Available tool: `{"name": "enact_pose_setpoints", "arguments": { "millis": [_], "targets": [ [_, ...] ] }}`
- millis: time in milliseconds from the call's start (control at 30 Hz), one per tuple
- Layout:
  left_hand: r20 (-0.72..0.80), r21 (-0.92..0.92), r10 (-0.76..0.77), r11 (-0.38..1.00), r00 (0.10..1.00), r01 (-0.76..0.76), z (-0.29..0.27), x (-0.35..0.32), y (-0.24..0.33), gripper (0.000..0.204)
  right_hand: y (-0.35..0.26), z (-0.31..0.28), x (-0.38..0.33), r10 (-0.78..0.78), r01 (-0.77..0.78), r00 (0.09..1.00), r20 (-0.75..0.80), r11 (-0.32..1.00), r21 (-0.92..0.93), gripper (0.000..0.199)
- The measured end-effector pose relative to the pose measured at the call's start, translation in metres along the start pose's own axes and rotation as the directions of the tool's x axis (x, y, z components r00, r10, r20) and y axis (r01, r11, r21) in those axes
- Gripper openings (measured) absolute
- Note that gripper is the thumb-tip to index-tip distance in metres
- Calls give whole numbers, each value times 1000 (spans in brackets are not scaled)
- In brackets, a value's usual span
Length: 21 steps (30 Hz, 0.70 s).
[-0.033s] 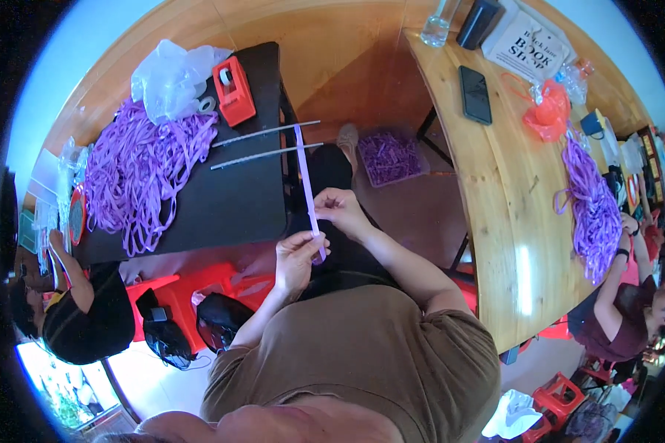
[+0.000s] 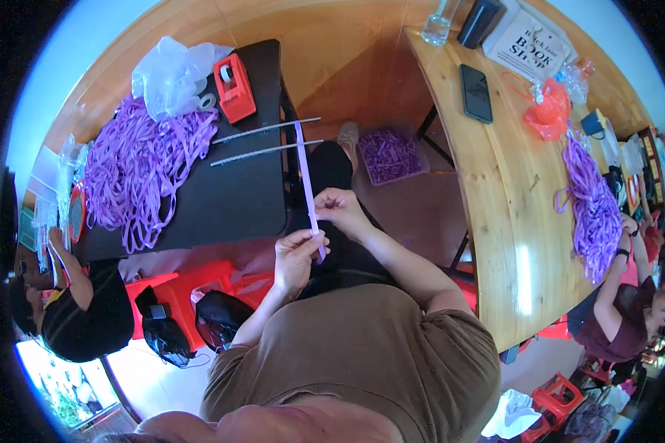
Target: Creating decorative items by wrapping and tying purple ribbons onto metal wires.
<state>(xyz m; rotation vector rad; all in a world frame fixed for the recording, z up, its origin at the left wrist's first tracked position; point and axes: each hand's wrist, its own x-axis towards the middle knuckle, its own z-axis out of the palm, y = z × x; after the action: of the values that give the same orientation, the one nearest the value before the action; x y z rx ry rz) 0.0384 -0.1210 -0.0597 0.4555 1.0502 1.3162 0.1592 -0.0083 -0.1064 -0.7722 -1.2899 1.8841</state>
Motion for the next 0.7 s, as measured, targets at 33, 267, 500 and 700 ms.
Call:
{"name": "enact_pose_setpoints", "arguments": {
  "millis": [33, 267, 500, 700],
  "targets": [
    [6, -17, -6, 1000, 1000, 6, -4, -4, -4, 9, 1, 4, -8, 18, -18, 1000, -9, 1000, -9, 10],
    [11, -82, -26, 996, 1000, 27, -13, -26, -15, 9, 16, 25, -43, 90, -90, 994, -56, 996, -11, 4],
    [23, -15, 122, 992, 992, -122, -21, -39, -23, 11, 31, 27, -61, 144, -150, 980, -137, 988, -32, 5],
    [20, -92, 320, 944, 947, -317, -25, -40, -18, 15, 29, 29, -70, 192, -189, 973, -125, 981, 40, 5]
  ]
}}
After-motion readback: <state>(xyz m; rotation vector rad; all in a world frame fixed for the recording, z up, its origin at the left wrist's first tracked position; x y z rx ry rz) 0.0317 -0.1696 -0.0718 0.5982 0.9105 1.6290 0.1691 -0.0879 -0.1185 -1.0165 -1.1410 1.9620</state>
